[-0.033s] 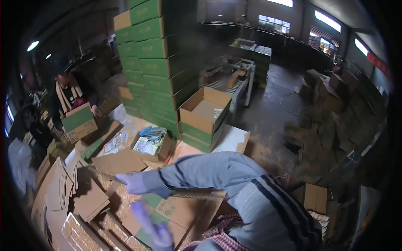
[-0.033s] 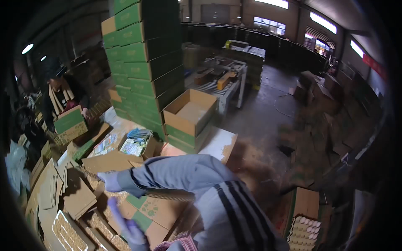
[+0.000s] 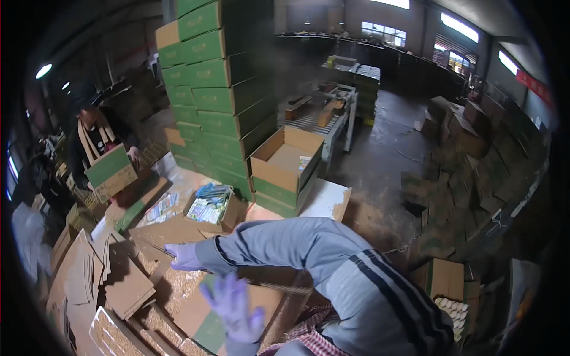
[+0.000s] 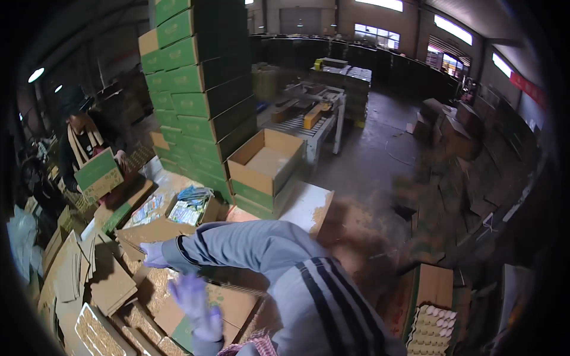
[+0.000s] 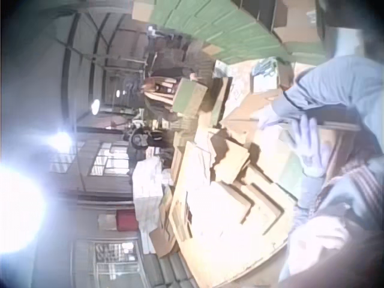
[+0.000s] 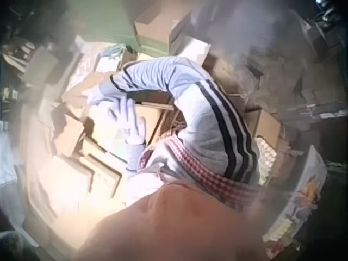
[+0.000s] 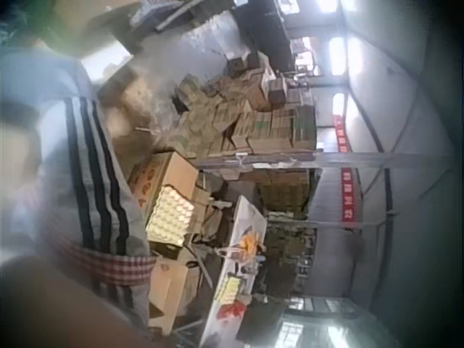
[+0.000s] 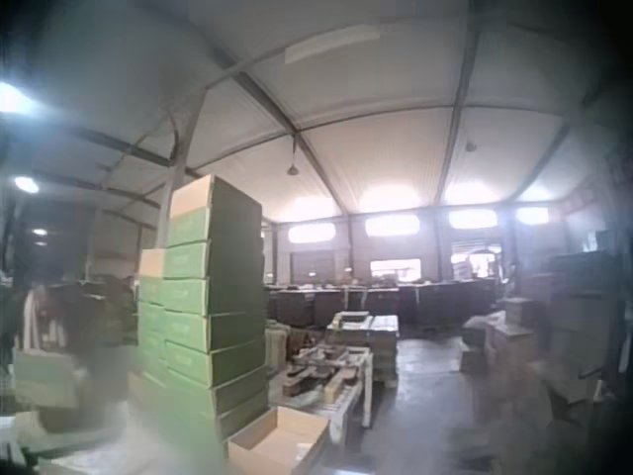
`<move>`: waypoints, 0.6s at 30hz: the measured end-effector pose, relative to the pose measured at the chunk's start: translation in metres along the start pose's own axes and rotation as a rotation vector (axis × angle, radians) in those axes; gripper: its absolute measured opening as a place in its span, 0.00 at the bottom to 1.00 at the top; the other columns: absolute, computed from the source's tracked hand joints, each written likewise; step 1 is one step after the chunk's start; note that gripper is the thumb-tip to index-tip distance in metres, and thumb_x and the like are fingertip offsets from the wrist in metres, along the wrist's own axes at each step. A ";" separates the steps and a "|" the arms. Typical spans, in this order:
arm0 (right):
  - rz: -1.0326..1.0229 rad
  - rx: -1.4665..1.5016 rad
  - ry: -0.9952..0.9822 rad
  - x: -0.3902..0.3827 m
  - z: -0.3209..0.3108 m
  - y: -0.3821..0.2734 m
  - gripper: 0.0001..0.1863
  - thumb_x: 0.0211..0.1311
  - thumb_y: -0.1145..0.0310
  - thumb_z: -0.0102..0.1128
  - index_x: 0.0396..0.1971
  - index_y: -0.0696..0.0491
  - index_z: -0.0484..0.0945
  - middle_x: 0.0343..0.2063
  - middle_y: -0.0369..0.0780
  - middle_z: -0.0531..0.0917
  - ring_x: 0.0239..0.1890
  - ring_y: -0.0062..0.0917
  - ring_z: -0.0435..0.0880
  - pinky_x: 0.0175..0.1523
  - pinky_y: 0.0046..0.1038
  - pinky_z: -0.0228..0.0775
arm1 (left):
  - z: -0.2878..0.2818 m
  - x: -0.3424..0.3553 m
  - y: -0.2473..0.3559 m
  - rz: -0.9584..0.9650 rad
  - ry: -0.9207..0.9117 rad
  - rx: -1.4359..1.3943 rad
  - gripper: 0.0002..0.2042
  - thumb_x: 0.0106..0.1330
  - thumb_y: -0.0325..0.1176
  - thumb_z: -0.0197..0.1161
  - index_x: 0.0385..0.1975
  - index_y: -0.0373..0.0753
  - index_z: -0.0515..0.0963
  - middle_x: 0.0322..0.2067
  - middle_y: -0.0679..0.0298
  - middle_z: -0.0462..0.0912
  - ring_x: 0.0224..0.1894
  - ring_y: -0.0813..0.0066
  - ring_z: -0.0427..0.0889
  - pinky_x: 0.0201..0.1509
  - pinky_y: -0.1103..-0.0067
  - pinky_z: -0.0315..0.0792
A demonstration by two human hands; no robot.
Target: The person assembles cardboard boxes, places small packets and filled trays into them, covers the contents with cardboard inserts, closes the boxes, and stacks them onto a pile.
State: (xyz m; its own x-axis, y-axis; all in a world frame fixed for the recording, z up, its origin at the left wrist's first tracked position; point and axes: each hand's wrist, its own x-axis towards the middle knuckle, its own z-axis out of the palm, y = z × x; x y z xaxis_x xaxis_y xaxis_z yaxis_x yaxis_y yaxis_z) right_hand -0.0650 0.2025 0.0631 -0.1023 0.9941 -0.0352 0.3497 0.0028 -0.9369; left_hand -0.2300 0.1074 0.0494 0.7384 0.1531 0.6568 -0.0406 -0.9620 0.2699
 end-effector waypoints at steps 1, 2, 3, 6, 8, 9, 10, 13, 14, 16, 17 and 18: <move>0.046 -0.014 0.057 0.001 -0.001 0.021 0.44 0.58 0.51 0.56 0.66 0.62 0.48 0.65 0.56 0.54 0.68 0.42 0.54 0.69 0.33 0.47 | 0.028 0.002 0.004 0.041 -0.019 0.068 0.28 0.65 0.53 0.42 0.57 0.39 0.67 0.57 0.53 0.68 0.60 0.51 0.64 0.67 0.54 0.46; 0.086 -0.027 0.107 0.001 -0.004 0.042 0.50 0.57 0.42 0.57 0.65 0.64 0.47 0.65 0.56 0.53 0.68 0.42 0.54 0.70 0.33 0.46 | 0.050 0.004 0.010 0.077 -0.032 0.143 0.27 0.64 0.54 0.44 0.54 0.40 0.70 0.54 0.56 0.71 0.57 0.52 0.68 0.65 0.54 0.50; 0.137 -0.066 0.078 -0.031 -0.018 0.009 0.57 0.52 0.32 0.54 0.65 0.66 0.45 0.65 0.58 0.51 0.68 0.43 0.52 0.70 0.33 0.45 | 0.049 -0.003 0.004 0.032 -0.016 0.094 0.25 0.64 0.50 0.43 0.50 0.38 0.72 0.51 0.54 0.72 0.57 0.50 0.68 0.62 0.55 0.53; -0.011 -0.068 0.130 -0.031 -0.055 0.063 0.54 0.54 0.35 0.56 0.65 0.65 0.48 0.64 0.55 0.59 0.67 0.37 0.58 0.68 0.28 0.49 | 0.048 -0.029 -0.028 0.097 0.312 -0.044 0.17 0.64 0.42 0.42 0.26 0.38 0.75 0.31 0.57 0.75 0.40 0.57 0.72 0.50 0.64 0.62; -0.074 -0.243 0.203 -0.036 -0.083 0.074 0.33 0.56 0.55 0.58 0.56 0.63 0.66 0.45 0.51 0.78 0.45 0.34 0.78 0.48 0.32 0.70 | -0.033 0.015 0.001 -0.115 -0.027 0.060 0.10 0.67 0.31 0.44 0.32 0.35 0.73 0.39 0.52 0.73 0.46 0.54 0.71 0.52 0.61 0.64; 0.034 -0.337 0.149 -0.039 -0.085 0.047 0.28 0.53 0.58 0.57 0.51 0.61 0.69 0.39 0.49 0.80 0.40 0.35 0.79 0.43 0.35 0.70 | -0.047 0.023 -0.006 -0.140 -0.015 0.085 0.10 0.68 0.30 0.44 0.33 0.35 0.74 0.37 0.53 0.75 0.45 0.55 0.72 0.51 0.63 0.65; 0.145 -0.425 0.105 -0.044 -0.089 0.036 0.23 0.51 0.61 0.57 0.46 0.59 0.72 0.33 0.47 0.82 0.34 0.36 0.81 0.38 0.37 0.70 | -0.046 0.026 -0.018 -0.065 -0.038 0.180 0.12 0.69 0.31 0.42 0.37 0.36 0.76 0.41 0.54 0.76 0.47 0.55 0.73 0.53 0.64 0.65; 0.149 -0.567 0.148 -0.041 -0.097 0.034 0.20 0.47 0.61 0.57 0.40 0.56 0.74 0.28 0.46 0.81 0.30 0.38 0.81 0.35 0.38 0.69 | -0.034 0.006 -0.022 0.013 0.014 0.287 0.17 0.71 0.33 0.39 0.47 0.37 0.77 0.48 0.55 0.77 0.51 0.56 0.74 0.55 0.65 0.65; 0.163 -0.588 0.097 -0.046 -0.098 0.029 0.21 0.46 0.61 0.56 0.41 0.56 0.74 0.29 0.47 0.81 0.31 0.39 0.81 0.35 0.38 0.69 | -0.029 0.001 -0.019 -0.010 0.076 0.268 0.17 0.71 0.34 0.39 0.46 0.37 0.77 0.46 0.54 0.78 0.48 0.58 0.75 0.54 0.65 0.66; 0.136 -0.660 0.103 -0.044 -0.099 0.040 0.18 0.47 0.60 0.56 0.37 0.55 0.76 0.28 0.47 0.81 0.32 0.40 0.81 0.37 0.39 0.70 | -0.031 -0.008 -0.030 -0.085 0.119 0.226 0.18 0.71 0.33 0.38 0.45 0.36 0.77 0.42 0.54 0.78 0.44 0.58 0.76 0.49 0.64 0.68; 0.033 -0.899 0.227 -0.043 -0.107 0.053 0.17 0.48 0.58 0.56 0.33 0.55 0.77 0.27 0.47 0.81 0.33 0.40 0.81 0.37 0.40 0.71 | -0.055 0.003 -0.020 -0.054 0.012 0.348 0.17 0.70 0.34 0.41 0.47 0.35 0.76 0.39 0.53 0.77 0.40 0.56 0.75 0.45 0.62 0.69; -0.073 -1.137 0.352 -0.042 -0.113 0.066 0.17 0.48 0.56 0.56 0.30 0.55 0.79 0.26 0.47 0.81 0.34 0.40 0.81 0.38 0.40 0.71 | -0.063 0.001 -0.040 -0.020 0.054 0.368 0.15 0.68 0.34 0.47 0.47 0.35 0.75 0.38 0.54 0.77 0.39 0.56 0.75 0.44 0.60 0.69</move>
State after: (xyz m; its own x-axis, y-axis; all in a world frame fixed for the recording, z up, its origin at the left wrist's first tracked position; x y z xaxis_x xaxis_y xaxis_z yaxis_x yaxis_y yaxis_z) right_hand 0.0670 0.1733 0.0424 0.0427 0.9621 0.2695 0.9965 -0.0216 -0.0808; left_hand -0.2699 0.1608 0.0841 0.6995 0.1747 0.6930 0.2255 -0.9741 0.0180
